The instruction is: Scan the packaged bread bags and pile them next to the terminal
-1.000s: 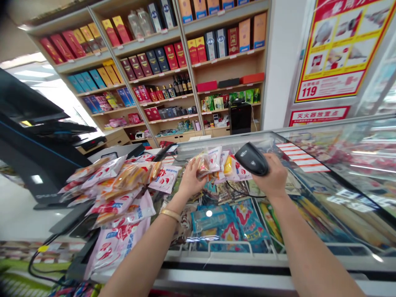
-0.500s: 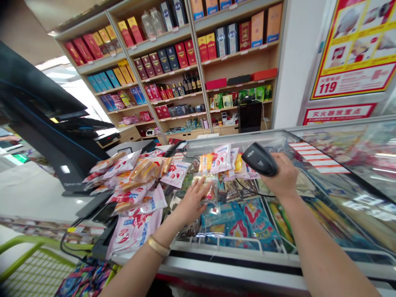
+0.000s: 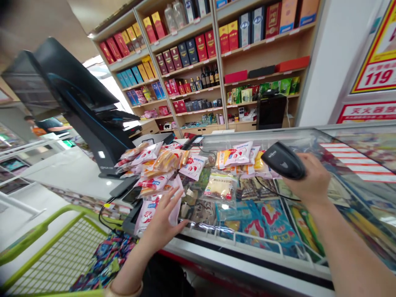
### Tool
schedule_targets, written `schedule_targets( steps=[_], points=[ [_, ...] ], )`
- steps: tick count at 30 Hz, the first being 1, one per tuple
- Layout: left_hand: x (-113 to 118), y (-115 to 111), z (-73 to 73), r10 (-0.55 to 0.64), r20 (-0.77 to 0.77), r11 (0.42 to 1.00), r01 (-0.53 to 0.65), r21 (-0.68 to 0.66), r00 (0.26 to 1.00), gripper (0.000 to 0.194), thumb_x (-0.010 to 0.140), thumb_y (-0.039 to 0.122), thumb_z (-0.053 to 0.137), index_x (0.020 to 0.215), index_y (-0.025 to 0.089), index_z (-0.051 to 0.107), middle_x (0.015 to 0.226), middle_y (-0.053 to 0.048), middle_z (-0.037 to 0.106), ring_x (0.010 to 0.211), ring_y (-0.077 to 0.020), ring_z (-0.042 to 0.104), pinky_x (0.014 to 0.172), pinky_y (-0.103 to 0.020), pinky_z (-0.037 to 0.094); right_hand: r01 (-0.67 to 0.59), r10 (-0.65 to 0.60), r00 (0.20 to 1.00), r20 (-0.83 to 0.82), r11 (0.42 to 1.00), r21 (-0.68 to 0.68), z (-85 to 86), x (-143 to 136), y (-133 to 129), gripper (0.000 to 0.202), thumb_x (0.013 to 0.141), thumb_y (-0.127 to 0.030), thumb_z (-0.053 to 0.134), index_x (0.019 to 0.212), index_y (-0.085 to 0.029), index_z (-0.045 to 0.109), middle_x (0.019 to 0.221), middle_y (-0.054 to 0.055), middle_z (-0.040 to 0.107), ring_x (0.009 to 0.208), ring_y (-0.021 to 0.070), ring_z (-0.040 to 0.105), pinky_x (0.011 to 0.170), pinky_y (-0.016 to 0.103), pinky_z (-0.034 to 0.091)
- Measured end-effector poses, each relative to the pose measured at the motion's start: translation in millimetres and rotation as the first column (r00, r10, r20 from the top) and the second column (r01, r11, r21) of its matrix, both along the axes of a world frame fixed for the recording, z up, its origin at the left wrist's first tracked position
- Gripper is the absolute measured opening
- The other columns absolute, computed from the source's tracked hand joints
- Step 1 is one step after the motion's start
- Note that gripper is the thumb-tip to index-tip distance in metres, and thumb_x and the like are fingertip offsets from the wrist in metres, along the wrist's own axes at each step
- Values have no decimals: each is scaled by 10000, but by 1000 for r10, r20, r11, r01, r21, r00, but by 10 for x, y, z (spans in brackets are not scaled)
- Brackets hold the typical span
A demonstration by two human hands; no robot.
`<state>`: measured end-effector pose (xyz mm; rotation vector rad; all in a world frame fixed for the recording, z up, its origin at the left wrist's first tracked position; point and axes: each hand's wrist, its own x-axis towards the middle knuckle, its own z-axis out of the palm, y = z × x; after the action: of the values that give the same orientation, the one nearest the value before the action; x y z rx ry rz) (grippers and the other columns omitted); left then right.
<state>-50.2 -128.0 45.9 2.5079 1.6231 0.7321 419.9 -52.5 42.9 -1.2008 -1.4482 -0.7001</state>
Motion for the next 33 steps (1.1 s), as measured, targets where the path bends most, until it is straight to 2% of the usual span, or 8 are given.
schedule_targets(
  steps=[4, 8, 13, 20, 27, 30, 31, 33],
  points=[
    [-663, -225, -56, 127, -204, 989, -141, -55, 971, 937, 720, 254, 877, 1577, 359, 512, 1681, -148, 446, 1570, -468, 351, 1229, -752, 279, 2, -9, 993, 118, 998, 64, 18, -56, 6, 187, 739, -297, 695, 907, -241, 635, 834, 80, 717, 724, 235, 696, 635, 334, 511],
    [-960, -275, -135, 149, -216, 978, -176, -110, 965, 735, 807, 288, 804, 1514, 296, 603, 1670, -170, 455, 1531, -434, 436, 1207, -655, 406, -19, -3, 975, 224, 995, 99, 48, -129, -8, 189, 778, -326, 675, 928, -218, 635, 835, 55, 703, 716, 204, 685, 633, 296, 515],
    [-941, -263, -241, 100, -170, 993, -110, -51, 980, 599, 901, 247, 668, 1498, 274, 626, 1612, -169, 534, 1465, -377, 543, 1182, -571, 480, -43, 37, 975, 220, 999, 20, 57, -203, -43, 162, 779, -319, 701, 897, -221, 649, 849, 66, 728, 732, 195, 698, 651, 288, 526],
    [-914, -314, -448, 107, -38, 980, -99, 171, 994, 475, 888, 205, 635, 1351, 241, 737, 1430, -136, 703, 1255, -296, 723, 1056, -430, 610, -89, 92, 973, 211, 996, -22, 74, -267, -83, 169, 825, -340, 704, 925, -216, 645, 847, 73, 721, 734, 196, 695, 652, 298, 528],
    [-734, -253, -138, -56, 132, 968, 21, 252, 990, 329, 873, 191, 658, 1141, 271, 832, 1096, -78, 839, 1029, -262, 794, 958, -387, 643, -110, 104, 959, 264, 994, 9, 140, -323, -123, 145, 824, -273, 699, 943, -220, 636, 864, 73, 720, 735, 201, 698, 639, 299, 532],
    [-529, -133, 5, 57, 461, 981, -136, 139, 886, 190, 810, 334, 782, 954, 226, 843, 919, -78, 843, 847, -260, 798, 813, -351, 659, -121, 118, 964, 238, 993, -4, 153, -341, -138, 171, 809, -279, 718, 949, -225, 637, 877, 73, 724, 750, 209, 706, 650, 308, 540],
    [-431, -67, 50, 131, 595, 979, -200, 51, 793, 227, 772, 388, 827, 911, 209, 831, 853, -71, 832, 776, -249, 785, 742, -332, 655, -127, 128, 967, 222, 992, -19, 156, -346, -143, 176, 806, -287, 722, 950, -227, 641, 881, 74, 728, 759, 212, 709, 659, 313, 544],
    [-189, 115, 146, 276, 811, 956, -236, -175, 516, 375, 686, 489, 895, 872, 179, 795, 741, -45, 791, 657, -214, 740, 608, -290, 619, -145, 153, 969, 195, 988, -57, 167, -354, -153, 174, 809, -294, 715, 960, -228, 658, 894, 78, 735, 776, 218, 713, 676, 323, 549]
  ],
)
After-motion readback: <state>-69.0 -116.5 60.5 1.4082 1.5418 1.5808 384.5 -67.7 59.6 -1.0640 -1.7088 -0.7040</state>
